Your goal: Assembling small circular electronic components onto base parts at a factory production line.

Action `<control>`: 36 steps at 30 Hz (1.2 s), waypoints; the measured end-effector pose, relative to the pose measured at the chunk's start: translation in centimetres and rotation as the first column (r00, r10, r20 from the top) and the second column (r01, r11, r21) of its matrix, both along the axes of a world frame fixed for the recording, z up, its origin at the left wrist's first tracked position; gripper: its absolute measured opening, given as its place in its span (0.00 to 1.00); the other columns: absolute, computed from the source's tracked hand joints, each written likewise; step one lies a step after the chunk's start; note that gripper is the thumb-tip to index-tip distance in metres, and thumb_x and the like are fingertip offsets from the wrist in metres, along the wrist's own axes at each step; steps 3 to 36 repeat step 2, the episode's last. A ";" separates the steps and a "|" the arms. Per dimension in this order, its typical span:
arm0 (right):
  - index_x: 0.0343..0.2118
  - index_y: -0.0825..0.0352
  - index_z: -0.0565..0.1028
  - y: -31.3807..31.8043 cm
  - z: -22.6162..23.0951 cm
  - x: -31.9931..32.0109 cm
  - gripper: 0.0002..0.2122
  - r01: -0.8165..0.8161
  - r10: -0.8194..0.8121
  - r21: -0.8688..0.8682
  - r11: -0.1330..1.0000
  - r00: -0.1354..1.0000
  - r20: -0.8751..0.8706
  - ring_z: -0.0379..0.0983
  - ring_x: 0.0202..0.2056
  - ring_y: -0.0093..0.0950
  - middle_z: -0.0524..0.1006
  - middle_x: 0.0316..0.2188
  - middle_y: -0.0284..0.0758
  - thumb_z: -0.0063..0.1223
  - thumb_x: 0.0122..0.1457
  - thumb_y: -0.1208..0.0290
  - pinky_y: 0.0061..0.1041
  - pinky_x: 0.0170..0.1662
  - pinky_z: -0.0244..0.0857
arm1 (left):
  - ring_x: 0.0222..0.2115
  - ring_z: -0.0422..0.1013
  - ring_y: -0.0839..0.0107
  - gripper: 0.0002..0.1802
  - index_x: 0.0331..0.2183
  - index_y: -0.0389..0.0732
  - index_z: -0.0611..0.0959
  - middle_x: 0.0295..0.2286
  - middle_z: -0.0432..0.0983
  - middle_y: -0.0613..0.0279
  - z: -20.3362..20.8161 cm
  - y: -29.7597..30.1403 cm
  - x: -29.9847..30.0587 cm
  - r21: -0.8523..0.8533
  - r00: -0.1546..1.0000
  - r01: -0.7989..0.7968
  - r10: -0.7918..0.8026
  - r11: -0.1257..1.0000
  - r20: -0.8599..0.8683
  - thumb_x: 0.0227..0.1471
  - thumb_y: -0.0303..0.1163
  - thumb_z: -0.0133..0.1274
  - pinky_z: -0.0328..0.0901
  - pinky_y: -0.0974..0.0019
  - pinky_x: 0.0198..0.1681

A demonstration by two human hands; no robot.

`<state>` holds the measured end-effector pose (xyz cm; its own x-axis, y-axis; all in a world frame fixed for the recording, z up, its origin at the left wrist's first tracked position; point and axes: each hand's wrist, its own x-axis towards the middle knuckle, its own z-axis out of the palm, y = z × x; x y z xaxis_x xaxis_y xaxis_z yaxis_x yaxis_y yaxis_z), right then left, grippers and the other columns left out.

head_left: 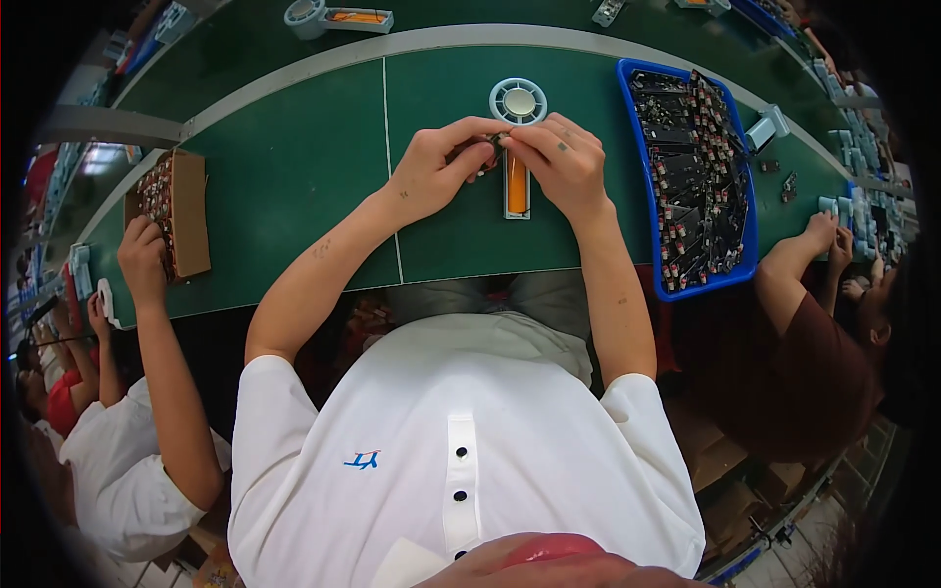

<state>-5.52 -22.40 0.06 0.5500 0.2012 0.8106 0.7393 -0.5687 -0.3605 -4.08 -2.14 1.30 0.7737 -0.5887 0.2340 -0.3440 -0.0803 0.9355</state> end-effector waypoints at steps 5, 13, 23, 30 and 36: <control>0.34 0.61 0.81 0.2 0.6 0.0 0.11 0.061 -0.061 0.014 0.998 0.998 0.002 0.68 0.21 0.24 0.77 0.24 0.28 0.68 0.48 0.81 0.20 0.25 0.64 | 0.25 0.68 0.76 0.21 0.55 0.40 0.78 0.28 0.78 0.63 0.5 -0.3 0.0 -0.056 0.998 -0.064 0.062 0.996 -0.022 0.62 0.19 0.47 0.64 0.76 0.30; 0.34 0.61 0.81 0.2 0.6 0.0 0.11 0.061 -0.061 0.014 0.998 0.998 0.002 0.68 0.21 0.24 0.77 0.24 0.28 0.68 0.48 0.81 0.20 0.25 0.64 | 0.25 0.68 0.76 0.21 0.55 0.40 0.78 0.28 0.78 0.63 0.5 -0.3 0.0 -0.056 0.998 -0.064 0.062 0.996 -0.022 0.62 0.19 0.47 0.64 0.76 0.30; 0.34 0.61 0.81 0.2 0.6 0.0 0.11 0.061 -0.061 0.014 0.998 0.998 0.002 0.68 0.21 0.24 0.77 0.24 0.28 0.68 0.48 0.81 0.20 0.25 0.64 | 0.25 0.68 0.76 0.21 0.55 0.40 0.78 0.28 0.78 0.63 0.5 -0.3 0.0 -0.056 0.998 -0.064 0.062 0.996 -0.022 0.62 0.19 0.47 0.64 0.76 0.30; 0.34 0.61 0.81 0.2 0.6 0.0 0.11 0.061 -0.061 0.014 0.998 0.998 0.002 0.68 0.21 0.24 0.77 0.24 0.28 0.68 0.48 0.81 0.20 0.25 0.64 | 0.25 0.68 0.76 0.21 0.55 0.40 0.78 0.28 0.78 0.63 0.5 -0.3 0.0 -0.056 0.998 -0.064 0.062 0.996 -0.022 0.62 0.19 0.47 0.64 0.76 0.30; 0.34 0.61 0.81 0.2 0.6 0.0 0.11 0.061 -0.061 0.014 0.998 0.998 0.002 0.68 0.21 0.24 0.77 0.24 0.28 0.68 0.48 0.81 0.20 0.25 0.64 | 0.25 0.68 0.76 0.21 0.55 0.40 0.78 0.28 0.78 0.63 0.5 -0.3 0.0 -0.056 0.998 -0.064 0.062 0.996 -0.022 0.62 0.19 0.47 0.64 0.76 0.30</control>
